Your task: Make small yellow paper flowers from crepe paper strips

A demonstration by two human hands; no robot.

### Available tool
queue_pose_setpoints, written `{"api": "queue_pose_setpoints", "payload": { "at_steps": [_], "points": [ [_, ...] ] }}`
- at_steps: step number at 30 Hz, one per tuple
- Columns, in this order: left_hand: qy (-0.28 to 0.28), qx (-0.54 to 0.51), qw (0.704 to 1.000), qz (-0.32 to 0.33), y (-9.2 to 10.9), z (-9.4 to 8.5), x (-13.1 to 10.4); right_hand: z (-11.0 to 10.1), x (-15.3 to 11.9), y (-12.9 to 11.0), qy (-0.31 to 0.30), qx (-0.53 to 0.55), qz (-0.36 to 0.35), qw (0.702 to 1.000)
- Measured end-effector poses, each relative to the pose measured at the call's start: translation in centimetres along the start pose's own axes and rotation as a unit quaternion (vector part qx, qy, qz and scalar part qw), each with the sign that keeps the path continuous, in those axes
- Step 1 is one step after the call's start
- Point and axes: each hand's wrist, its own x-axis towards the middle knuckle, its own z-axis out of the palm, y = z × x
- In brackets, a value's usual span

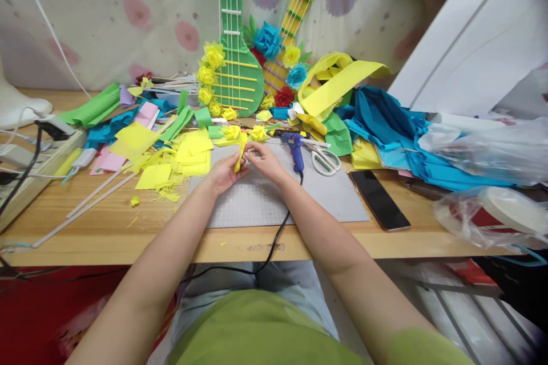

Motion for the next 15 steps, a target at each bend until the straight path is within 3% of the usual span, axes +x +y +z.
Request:
{"api": "queue_pose_setpoints", "payload": {
  "at_steps": [15],
  "points": [
    [-0.04, -0.033, 0.998, -0.035, -0.05, -0.68, 0.18, 0.26, -0.48, -0.69, 0.033, -0.087, 0.009, 0.996]
  ]
}}
